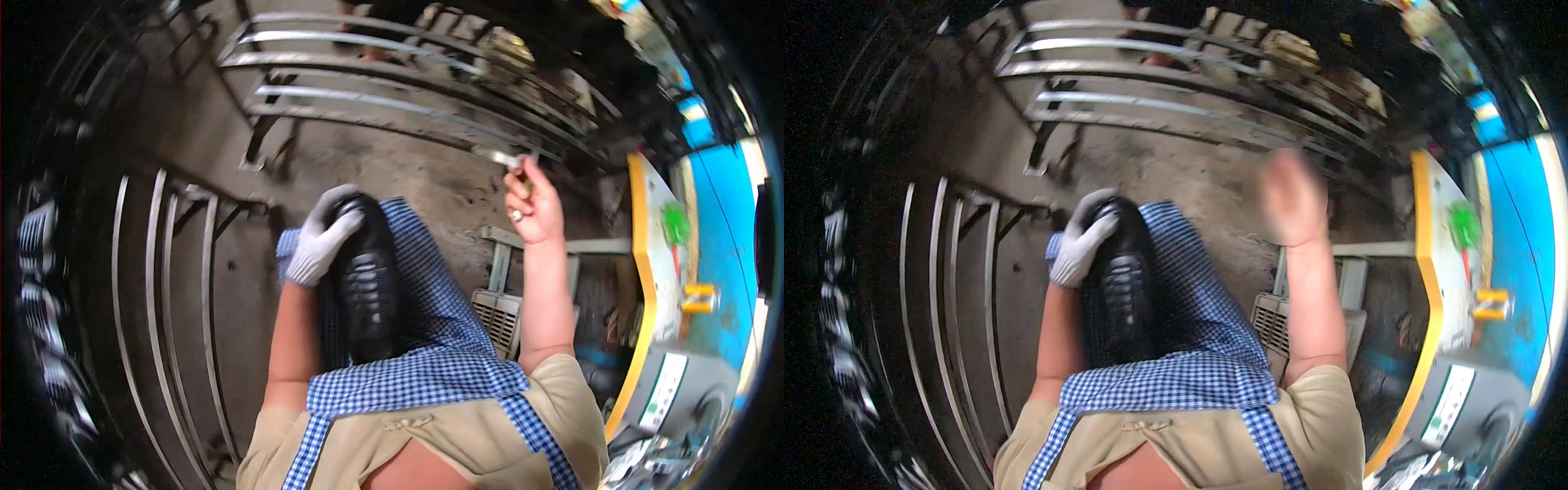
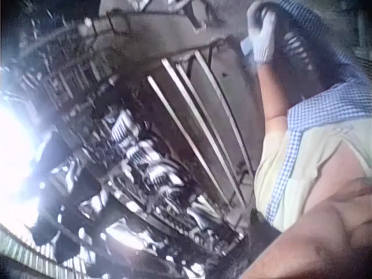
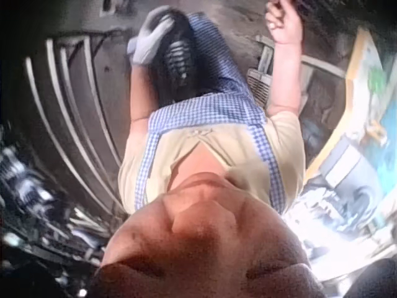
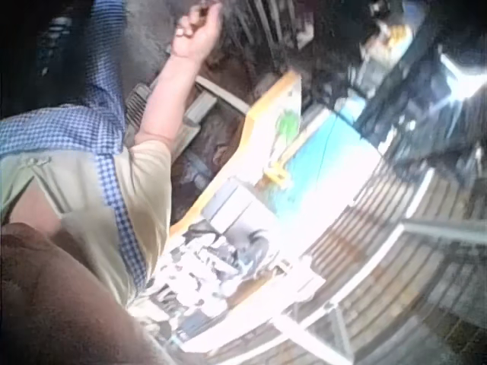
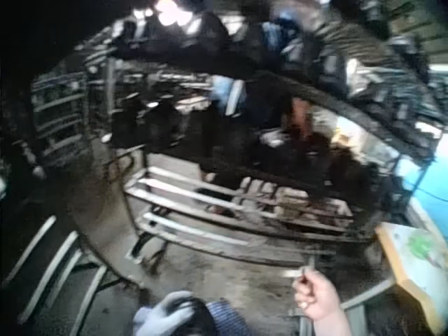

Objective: The person uses a small knife to trim excess material from the edges of black shoes. They handle the shoes one at a time, scraping the sole and upper edges, and then place the finished shoes onto a metal rack.

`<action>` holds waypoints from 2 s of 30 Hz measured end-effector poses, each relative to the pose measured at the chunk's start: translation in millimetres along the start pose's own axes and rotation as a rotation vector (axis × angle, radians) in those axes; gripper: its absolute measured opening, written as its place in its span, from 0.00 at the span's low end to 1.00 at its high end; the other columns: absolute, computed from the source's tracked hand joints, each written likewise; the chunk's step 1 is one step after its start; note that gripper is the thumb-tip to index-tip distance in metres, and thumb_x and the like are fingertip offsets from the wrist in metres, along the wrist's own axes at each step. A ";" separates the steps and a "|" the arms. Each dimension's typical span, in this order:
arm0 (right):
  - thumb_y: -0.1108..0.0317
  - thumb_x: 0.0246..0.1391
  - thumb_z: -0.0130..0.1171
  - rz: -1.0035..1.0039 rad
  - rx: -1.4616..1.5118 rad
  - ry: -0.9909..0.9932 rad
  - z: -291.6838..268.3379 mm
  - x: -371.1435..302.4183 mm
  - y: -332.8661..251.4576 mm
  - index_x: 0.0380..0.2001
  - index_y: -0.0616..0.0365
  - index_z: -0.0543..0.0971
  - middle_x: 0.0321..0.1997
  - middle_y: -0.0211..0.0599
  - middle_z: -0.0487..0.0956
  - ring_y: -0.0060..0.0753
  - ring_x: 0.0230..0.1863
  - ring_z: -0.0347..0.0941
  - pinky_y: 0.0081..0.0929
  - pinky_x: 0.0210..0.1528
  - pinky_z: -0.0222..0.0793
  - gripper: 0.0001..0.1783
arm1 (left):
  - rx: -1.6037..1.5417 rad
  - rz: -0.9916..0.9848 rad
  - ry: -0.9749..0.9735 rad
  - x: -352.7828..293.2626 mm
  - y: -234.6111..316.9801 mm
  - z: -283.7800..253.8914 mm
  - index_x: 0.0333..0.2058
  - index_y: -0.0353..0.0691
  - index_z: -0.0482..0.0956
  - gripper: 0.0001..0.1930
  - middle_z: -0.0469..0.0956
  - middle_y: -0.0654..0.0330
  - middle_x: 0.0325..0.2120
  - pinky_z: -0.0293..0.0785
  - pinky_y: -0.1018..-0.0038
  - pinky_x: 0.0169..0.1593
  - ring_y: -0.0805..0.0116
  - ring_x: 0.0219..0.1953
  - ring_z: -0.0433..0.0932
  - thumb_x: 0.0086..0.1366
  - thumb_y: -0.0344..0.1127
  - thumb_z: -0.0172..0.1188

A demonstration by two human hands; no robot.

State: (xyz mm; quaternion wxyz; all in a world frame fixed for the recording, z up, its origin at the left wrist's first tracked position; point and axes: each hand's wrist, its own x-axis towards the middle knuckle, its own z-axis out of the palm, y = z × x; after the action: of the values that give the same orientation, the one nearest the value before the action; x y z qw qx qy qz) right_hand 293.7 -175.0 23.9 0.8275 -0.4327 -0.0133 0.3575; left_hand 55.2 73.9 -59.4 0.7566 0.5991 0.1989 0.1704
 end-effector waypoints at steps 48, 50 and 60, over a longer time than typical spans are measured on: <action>0.74 0.44 0.70 -0.927 -1.442 -0.854 116.6 -3.0 69.0 0.37 0.56 0.80 0.33 0.37 0.80 0.39 0.31 0.80 0.30 0.29 0.77 0.15 | -0.142 -0.088 -0.029 1.7 -2.8 -6.8 0.54 0.39 0.74 0.24 0.76 0.59 0.48 0.68 0.70 0.59 0.68 0.52 0.73 0.59 0.34 0.67; 0.74 0.44 0.70 -0.946 -1.443 -0.838 114.4 -3.0 69.6 0.37 0.56 0.80 0.33 0.38 0.80 0.40 0.31 0.80 0.30 0.29 0.77 0.15 | -0.143 -0.078 -0.018 2.1 -3.4 -6.7 0.54 0.37 0.75 0.24 0.77 0.58 0.48 0.68 0.71 0.59 0.69 0.52 0.74 0.59 0.34 0.67; 0.75 0.53 0.66 -0.814 -1.283 -0.632 93.1 -0.8 80.7 0.39 0.61 0.79 0.35 0.42 0.80 0.39 0.33 0.79 0.27 0.35 0.76 0.10 | -0.112 -0.001 -0.006 -1.9 1.7 -2.6 0.56 0.38 0.73 0.24 0.77 0.57 0.49 0.68 0.70 0.60 0.67 0.53 0.73 0.61 0.35 0.66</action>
State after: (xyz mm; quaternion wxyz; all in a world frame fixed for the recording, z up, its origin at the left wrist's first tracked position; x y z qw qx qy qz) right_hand 215.5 -79.9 23.8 0.4413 -0.6619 -0.6032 0.0575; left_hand 52.2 75.5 -58.1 0.7897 0.5561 0.1872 0.1792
